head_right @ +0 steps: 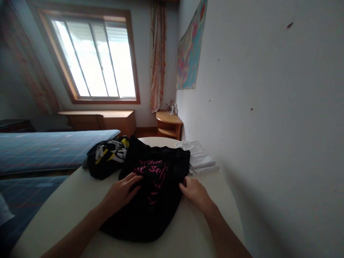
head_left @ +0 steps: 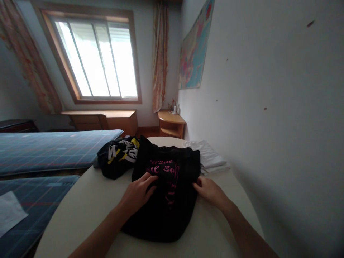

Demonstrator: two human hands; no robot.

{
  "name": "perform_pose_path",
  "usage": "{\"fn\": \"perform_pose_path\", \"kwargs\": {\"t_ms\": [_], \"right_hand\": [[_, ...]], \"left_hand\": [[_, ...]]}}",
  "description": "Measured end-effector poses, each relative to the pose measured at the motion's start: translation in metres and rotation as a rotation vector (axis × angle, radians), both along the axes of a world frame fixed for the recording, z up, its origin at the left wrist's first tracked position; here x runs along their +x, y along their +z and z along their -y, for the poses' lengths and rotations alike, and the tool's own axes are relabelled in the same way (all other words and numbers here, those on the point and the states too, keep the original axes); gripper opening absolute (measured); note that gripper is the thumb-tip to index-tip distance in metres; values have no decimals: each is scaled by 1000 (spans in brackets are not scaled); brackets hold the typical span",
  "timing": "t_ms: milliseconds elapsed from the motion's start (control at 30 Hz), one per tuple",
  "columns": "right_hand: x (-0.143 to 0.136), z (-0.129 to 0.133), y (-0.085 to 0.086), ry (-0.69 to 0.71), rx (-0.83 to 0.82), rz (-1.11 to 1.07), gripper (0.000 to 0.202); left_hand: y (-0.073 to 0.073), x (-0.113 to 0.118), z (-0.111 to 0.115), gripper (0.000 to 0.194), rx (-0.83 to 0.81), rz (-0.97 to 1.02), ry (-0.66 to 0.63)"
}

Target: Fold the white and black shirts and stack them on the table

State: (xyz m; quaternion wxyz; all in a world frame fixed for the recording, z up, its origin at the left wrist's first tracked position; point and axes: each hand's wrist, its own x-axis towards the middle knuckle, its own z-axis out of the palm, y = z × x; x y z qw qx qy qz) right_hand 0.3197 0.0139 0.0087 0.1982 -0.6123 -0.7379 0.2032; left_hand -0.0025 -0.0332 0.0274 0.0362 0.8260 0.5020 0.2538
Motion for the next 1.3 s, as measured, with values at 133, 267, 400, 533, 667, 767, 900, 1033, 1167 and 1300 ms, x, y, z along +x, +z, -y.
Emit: {"fn": "perform_pose_path", "kwargs": {"t_ms": [133,267,400,533,667,767,900,1033,1167,1300], "right_hand": [[6,-10,11,-182,24,-323,38],[23,-16,20,-374,184,-647,55],[30,-20,19,-421,199,-908,60],[19,-17,16,-252,94,-898,71],[8,-7,10,-90,103,-505,88],[6,-1,3,44,17,-382,101],[5,-2,-2,101,7,-399,105],[2,-4,4,21,71,-543,93],[-3,-5,14,-105,131,-814,81],[6,-9,20,-249,294,-931,59]], "left_hand": [[4,-5,-8,21,41,115,80],[12,-35,-21,26,59,573,322],[12,-70,-36,36,25,862,558],[8,-73,-39,43,-8,819,525],[5,-53,-32,45,155,645,336],[4,-40,-24,38,290,349,264],[3,-31,-15,25,338,126,128],[2,-22,-9,37,147,-65,-189],[0,-17,-8,29,12,-71,-257],[3,-25,-11,23,18,227,-125]]}}
